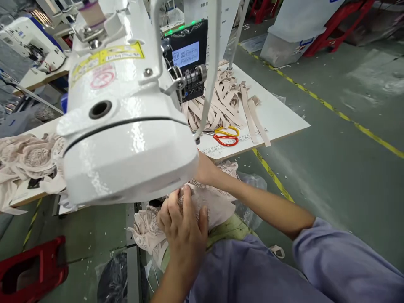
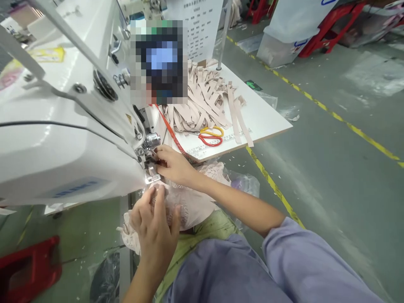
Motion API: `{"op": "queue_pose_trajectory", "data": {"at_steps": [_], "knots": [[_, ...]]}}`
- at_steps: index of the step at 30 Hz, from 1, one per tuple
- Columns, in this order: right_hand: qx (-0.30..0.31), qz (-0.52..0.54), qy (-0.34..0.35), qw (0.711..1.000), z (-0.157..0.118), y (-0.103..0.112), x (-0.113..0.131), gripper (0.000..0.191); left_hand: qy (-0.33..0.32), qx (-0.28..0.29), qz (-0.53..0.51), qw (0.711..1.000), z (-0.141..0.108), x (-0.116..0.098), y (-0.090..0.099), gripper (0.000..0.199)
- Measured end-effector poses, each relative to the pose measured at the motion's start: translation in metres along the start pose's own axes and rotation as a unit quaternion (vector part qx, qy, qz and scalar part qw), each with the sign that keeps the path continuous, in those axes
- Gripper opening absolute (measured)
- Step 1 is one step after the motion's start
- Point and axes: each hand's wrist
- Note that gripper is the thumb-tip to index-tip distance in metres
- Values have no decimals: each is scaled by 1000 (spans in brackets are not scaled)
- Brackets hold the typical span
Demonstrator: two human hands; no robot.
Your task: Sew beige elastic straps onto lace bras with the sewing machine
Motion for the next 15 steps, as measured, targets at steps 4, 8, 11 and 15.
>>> {"op": "queue_pose_trajectory", "data": {"at_steps": [4, 8, 11, 15], "knots": [[-3, -22, -16, 1000, 2, -1, -3, 6, -9, -2, 8, 1000, 2, 6, 1, 48], [1, -8, -49, 999, 5, 2, -1, 11, -14, -2, 11, 1000, 7, 8, 1, 47], [-4, -16, -57, 998, 6, 3, 0, 9, -9, -9, 6, 1000, 9, 8, 0, 48], [3, -38, -47, 998, 7, 3, -4, 9, -5, -9, -5, 1000, 10, 8, -1, 49]]}}
Point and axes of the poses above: each hand's wrist, its own z-axis towards the middle knuckle, its own y-axis out of the back of the hand, x = y × z, and after that the axes turned 14 degrees about x, right-handed
